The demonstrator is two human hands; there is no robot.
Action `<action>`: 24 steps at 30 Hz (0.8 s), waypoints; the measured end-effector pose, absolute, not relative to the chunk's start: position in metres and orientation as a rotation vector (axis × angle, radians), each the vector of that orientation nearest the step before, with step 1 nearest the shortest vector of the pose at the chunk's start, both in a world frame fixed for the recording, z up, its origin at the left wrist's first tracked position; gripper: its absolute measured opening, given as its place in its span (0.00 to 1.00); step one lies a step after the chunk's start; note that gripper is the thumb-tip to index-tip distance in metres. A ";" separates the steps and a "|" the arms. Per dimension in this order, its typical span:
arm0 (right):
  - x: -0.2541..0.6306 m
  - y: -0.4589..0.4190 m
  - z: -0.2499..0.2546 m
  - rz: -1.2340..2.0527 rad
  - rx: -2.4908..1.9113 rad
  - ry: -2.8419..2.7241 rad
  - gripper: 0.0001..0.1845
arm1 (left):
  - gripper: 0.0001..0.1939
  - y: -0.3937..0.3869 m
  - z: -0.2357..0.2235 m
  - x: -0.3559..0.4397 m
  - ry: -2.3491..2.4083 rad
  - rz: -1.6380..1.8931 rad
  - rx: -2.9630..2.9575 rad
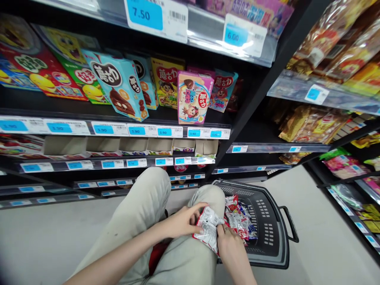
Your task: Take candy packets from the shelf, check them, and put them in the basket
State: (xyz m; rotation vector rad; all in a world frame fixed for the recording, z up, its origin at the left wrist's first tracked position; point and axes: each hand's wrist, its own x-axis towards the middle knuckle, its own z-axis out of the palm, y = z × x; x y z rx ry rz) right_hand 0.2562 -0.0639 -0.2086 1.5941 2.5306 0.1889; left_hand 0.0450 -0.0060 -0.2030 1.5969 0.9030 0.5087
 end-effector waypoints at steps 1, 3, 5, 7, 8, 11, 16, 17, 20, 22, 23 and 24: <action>0.255 -0.063 -0.208 0.199 1.573 2.553 0.14 | 0.29 -0.008 -0.205 0.048 0.920 0.511 1.598; 0.254 -0.061 -0.208 0.174 1.519 2.614 0.15 | 0.21 -0.008 -0.214 0.053 0.992 0.533 1.547; 0.257 -0.062 -0.210 0.095 1.498 2.665 0.16 | 0.16 -0.005 -0.227 0.056 1.016 0.554 1.446; 0.259 -0.063 -0.213 0.011 1.552 2.682 0.15 | 0.15 0.000 -0.239 0.058 0.982 0.575 1.362; 0.260 -0.064 -0.215 -0.023 1.608 2.682 0.14 | 0.15 0.003 -0.243 0.059 0.960 0.584 1.333; 0.262 -0.065 -0.221 -0.075 1.809 2.672 0.13 | 0.14 0.007 -0.249 0.059 0.947 0.585 1.272; 0.264 -0.058 -0.232 0.030 1.897 2.666 0.20 | 0.23 0.010 -0.255 0.058 1.027 0.599 1.240; 0.266 -0.056 -0.234 0.019 1.893 2.668 0.21 | 0.24 0.010 -0.257 0.058 1.040 0.597 1.228; 0.270 -0.051 -0.236 -0.114 1.891 2.678 0.23 | 0.21 0.011 -0.262 0.058 1.047 0.550 1.169; 0.270 -0.050 -0.233 -0.127 1.901 2.635 0.24 | 0.17 0.012 -0.263 0.058 1.021 0.510 1.116; 0.270 -0.051 -0.230 -0.104 1.916 2.598 0.24 | 0.17 0.011 -0.262 0.058 1.011 0.491 1.082; 0.269 -0.052 -0.228 -0.079 1.939 2.559 0.23 | 0.17 0.011 -0.261 0.058 1.004 0.467 1.041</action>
